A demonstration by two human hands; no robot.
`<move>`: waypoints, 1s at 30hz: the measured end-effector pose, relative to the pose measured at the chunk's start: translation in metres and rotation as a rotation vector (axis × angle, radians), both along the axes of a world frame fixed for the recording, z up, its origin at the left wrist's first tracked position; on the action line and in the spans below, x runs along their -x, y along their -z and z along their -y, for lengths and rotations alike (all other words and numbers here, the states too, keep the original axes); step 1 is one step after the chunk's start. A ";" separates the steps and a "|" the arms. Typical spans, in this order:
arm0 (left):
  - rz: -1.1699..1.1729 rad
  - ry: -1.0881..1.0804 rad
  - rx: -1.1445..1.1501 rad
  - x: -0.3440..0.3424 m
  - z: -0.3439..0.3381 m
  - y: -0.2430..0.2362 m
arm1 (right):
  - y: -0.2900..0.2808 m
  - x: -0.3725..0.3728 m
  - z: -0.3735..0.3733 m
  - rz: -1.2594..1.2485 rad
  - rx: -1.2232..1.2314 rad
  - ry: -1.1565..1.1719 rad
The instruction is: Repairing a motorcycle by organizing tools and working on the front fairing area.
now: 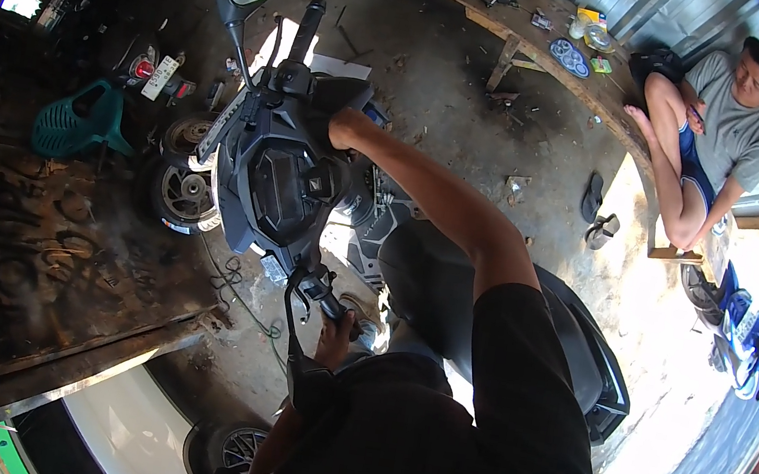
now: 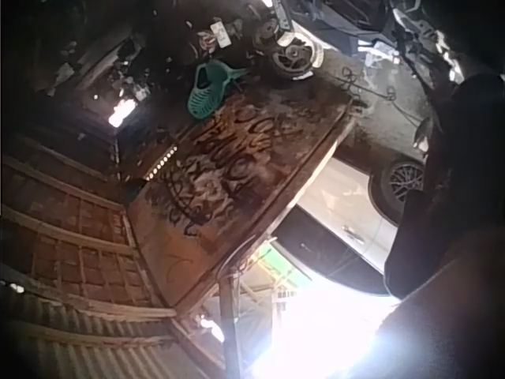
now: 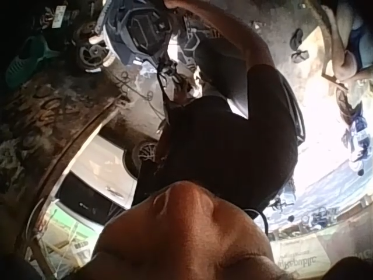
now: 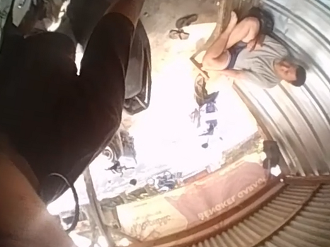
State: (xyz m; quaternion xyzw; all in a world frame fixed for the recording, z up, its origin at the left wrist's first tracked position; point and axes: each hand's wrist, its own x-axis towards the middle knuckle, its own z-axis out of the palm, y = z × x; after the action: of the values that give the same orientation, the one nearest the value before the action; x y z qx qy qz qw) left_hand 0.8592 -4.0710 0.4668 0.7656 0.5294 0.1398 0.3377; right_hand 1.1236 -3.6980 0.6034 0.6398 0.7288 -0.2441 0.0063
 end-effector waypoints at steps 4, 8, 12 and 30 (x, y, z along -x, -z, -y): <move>-0.159 0.115 -0.284 -0.001 0.001 -0.003 | 0.001 0.006 0.001 0.032 0.339 -0.019; -0.129 0.121 -0.250 -0.007 -0.004 -0.008 | 0.040 0.003 0.005 -0.081 0.181 0.027; 0.040 0.015 -0.013 -0.010 -0.011 -0.014 | 0.055 0.004 0.038 -0.138 -0.510 -0.004; -0.100 0.049 -0.077 -0.003 0.004 0.013 | 0.038 -0.040 0.036 -1.093 0.364 0.633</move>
State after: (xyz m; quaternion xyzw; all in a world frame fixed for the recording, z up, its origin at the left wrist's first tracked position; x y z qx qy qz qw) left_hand 0.8621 -4.0746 0.4539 0.7969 0.5209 0.1133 0.2842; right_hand 1.1640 -3.7342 0.5654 0.5956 0.3507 -0.6435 -0.3288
